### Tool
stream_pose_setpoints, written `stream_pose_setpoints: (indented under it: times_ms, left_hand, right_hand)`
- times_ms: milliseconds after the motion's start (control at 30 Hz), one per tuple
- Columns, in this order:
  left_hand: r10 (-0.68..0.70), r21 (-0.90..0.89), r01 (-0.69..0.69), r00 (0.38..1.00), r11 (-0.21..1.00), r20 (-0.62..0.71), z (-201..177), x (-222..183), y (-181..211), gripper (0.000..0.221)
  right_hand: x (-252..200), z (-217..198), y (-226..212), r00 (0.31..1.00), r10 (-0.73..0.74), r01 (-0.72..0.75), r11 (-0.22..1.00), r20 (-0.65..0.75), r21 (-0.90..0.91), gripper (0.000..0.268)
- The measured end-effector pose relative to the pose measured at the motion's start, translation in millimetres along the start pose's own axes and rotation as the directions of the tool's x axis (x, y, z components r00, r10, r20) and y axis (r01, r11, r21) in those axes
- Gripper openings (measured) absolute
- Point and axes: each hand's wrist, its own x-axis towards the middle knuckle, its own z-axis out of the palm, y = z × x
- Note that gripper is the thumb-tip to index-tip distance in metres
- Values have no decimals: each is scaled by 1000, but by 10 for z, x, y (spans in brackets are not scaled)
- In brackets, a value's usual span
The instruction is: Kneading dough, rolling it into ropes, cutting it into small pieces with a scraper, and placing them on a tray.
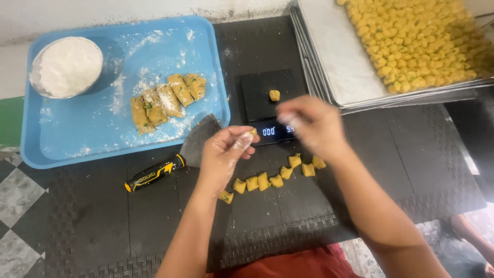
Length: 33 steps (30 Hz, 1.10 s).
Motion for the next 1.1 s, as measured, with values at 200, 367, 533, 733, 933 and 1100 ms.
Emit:
stream_pose_setpoints:
  times_ms: [200,367,533,733,933,1100]
  left_hand:
    - [4,38,-5,999,999,37,9,25,-164,22]
    - [5,0,-5,999,1000,34,-13,37,-203,19]
    - [20,-5,-19,995,1000,97,-39,16,-202,19]
    - [217,192,-219,976,956,34,-140,-38,-58,17]
    - [253,739,-390,920,549,298,-577,-643,321,34]
    - [-59,974,-150,985,170,162,-972,-880,-168,48]
  right_hand:
    - [-134,243,-235,940,-284,304,949,191,-86,17]
    - [-128,239,-299,891,-373,417,898,260,-142,17]
    - [-65,127,-247,921,-232,220,973,313,73,10]
    - [249,-79,91,981,-89,112,985,172,-129,17]
    - [443,13,889,975,-97,191,828,200,-527,24]
    - [494,290,955,906,-314,423,660,284,-621,28]
